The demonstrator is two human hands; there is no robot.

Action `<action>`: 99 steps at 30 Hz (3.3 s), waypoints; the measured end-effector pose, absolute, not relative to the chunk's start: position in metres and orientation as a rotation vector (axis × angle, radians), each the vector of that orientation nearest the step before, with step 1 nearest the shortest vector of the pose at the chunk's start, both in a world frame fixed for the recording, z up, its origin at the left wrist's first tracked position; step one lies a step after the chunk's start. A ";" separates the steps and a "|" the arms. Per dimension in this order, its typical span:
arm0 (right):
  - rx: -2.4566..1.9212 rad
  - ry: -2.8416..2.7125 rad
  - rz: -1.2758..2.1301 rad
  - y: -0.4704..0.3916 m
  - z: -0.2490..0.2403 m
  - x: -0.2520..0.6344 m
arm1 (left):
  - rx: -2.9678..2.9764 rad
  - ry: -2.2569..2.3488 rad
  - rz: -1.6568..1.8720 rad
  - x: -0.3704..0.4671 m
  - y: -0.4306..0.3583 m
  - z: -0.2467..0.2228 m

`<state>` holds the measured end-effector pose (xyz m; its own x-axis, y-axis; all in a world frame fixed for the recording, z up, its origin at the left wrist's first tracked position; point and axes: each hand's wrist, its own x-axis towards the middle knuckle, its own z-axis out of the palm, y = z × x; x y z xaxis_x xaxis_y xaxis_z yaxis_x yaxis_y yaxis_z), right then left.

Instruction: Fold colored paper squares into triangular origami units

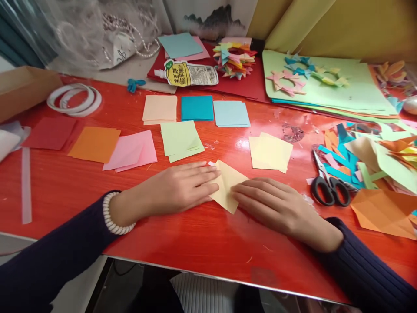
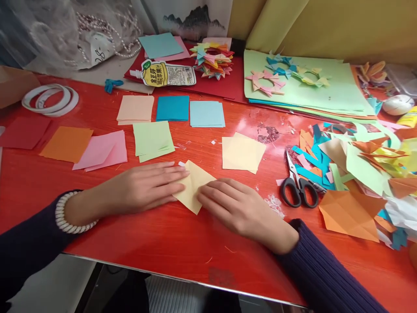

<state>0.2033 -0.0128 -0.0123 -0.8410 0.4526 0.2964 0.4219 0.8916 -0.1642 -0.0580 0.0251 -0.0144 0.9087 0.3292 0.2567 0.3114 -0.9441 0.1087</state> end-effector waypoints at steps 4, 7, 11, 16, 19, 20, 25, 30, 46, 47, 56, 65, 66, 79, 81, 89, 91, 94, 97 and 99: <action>-0.724 -2.692 0.230 -0.014 -0.014 0.198 | 3.035 0.467 0.446 -0.055 0.021 -0.016; -0.836 -2.615 0.358 -0.016 -0.015 0.193 | 3.026 0.462 0.505 -0.053 0.017 -0.016; -0.934 -2.482 0.532 -0.017 -0.013 0.190 | 3.033 0.479 0.471 -0.053 0.012 -0.012; -0.976 -2.410 0.670 -0.014 -0.012 0.188 | 2.999 0.472 0.380 -0.053 0.009 -0.006; -0.998 -2.409 0.721 -0.012 -0.012 0.185 | 2.980 0.482 0.364 -0.054 0.008 -0.006; -1.033 -2.394 0.737 -0.012 -0.012 0.183 | 2.976 0.487 0.363 -0.054 0.007 -0.006; -1.234 -2.291 0.724 -0.014 -0.014 0.175 | 2.976 0.498 0.394 -0.054 0.006 -0.007; -1.283 -2.302 0.624 -0.017 -0.015 0.171 | 2.951 0.473 0.374 -0.054 0.008 -0.006; -1.365 -2.310 0.525 -0.017 -0.019 0.167 | 2.962 0.479 0.350 -0.053 0.007 -0.007; -1.374 -2.306 0.525 -0.017 -0.020 0.168 | 2.959 0.485 0.357 -0.053 0.007 -0.007; -1.424 -2.280 0.599 -0.017 -0.022 0.171 | 2.955 0.519 0.378 -0.051 0.006 -0.009; -1.294 -2.469 0.464 -0.004 -0.016 0.194 | 2.958 0.548 0.445 -0.054 0.008 -0.009; -1.195 -2.527 0.413 -0.003 -0.017 0.197 | 2.950 0.547 0.441 -0.055 0.009 -0.008; -0.553 -2.744 -0.017 -0.008 -0.013 0.201 | 3.244 0.306 0.539 -0.054 0.013 -0.013; -0.506 -2.763 -0.088 -0.009 -0.012 0.202 | 3.207 0.247 0.529 -0.054 0.012 -0.012; -0.648 -2.702 0.321 -0.008 -0.014 0.198 | 3.013 0.357 0.449 -0.059 0.012 -0.012; -0.776 -2.637 0.470 -0.010 -0.014 0.193 | 2.963 0.361 0.437 -0.059 0.012 -0.012; -0.920 -2.543 0.639 -0.012 -0.013 0.185 | 2.909 0.358 0.385 -0.059 0.013 -0.012; -1.013 -2.473 0.699 -0.015 -0.012 0.179 | 2.871 0.344 0.355 -0.060 0.014 -0.011; -1.090 -2.430 0.721 -0.017 -0.012 0.176 | 2.854 0.337 0.350 -0.060 0.014 -0.010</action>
<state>0.1762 -0.0170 -0.0124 -0.6267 0.7684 0.1300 0.5732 0.5675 -0.5911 -0.0602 0.0140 -0.0103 0.9445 0.2557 0.2061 0.1967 -0.9430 0.2685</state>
